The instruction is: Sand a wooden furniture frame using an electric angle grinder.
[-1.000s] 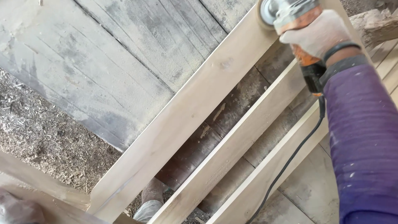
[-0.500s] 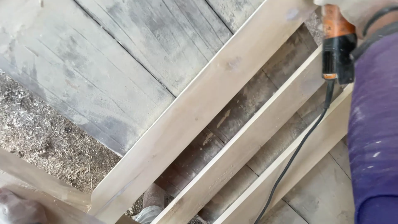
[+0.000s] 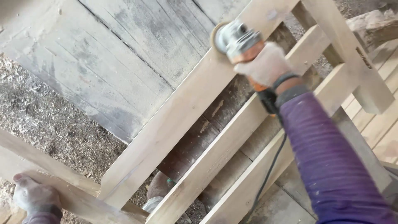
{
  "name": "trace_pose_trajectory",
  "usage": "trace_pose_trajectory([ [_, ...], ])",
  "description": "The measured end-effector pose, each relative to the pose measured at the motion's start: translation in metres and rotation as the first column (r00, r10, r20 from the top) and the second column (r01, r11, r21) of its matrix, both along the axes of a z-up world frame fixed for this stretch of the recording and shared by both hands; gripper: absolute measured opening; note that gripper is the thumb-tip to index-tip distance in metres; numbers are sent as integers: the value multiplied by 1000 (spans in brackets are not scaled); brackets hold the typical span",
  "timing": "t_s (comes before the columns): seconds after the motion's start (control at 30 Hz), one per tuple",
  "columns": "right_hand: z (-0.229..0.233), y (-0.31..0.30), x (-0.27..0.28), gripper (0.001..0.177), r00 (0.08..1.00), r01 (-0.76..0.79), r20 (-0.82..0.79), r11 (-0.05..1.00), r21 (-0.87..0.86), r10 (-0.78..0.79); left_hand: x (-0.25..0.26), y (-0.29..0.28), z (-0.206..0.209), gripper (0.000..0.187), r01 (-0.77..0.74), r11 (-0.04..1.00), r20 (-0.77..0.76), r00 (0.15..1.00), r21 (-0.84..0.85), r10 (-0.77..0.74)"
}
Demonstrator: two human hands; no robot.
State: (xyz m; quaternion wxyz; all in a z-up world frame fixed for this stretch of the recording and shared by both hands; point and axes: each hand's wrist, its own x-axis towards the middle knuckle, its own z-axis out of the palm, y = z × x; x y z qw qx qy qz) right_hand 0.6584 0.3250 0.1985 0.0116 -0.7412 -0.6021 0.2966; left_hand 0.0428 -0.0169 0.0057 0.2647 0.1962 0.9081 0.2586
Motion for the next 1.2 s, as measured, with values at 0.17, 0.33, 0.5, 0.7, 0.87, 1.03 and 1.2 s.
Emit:
trace_pose_trajectory([
  [0.17, 14, -59, -52, 58, 999, 20, -33, 997, -80, -23, -2, 1, -5, 74, 13, 997, 11, 1000, 79, -14],
  [0.33, 6, -113, -106, 56, 960, -279, -5, 953, -115, 280, 2, 12, 4, 77, -57, 997, 5, 998, -58, 57],
  [0.5, 17, -141, -138, 55, 905, -419, 4, 892, -168, 426, -13, 0, -19, 76, -83, 995, 2, 997, -62, 83],
  [0.7, 18, -108, -93, 65, 876, -460, 88, 875, -149, 475, 4, 9, 12, 76, -56, 995, 26, 998, -77, 59],
  [0.87, 20, -74, -54, 63, 910, -363, 177, 927, -96, 375, 3, 10, 7, 80, -64, 986, 13, 998, -153, 67],
  [1.03, 16, -47, -18, 53, 900, -375, 237, 927, -7, 366, -10, -4, -11, 76, -33, 999, -3, 999, -25, 33],
  [1.2, 19, -22, 26, 44, 851, -465, 326, 879, 101, 413, -51, -12, -45, 74, -47, 997, -6, 999, -56, 47],
])
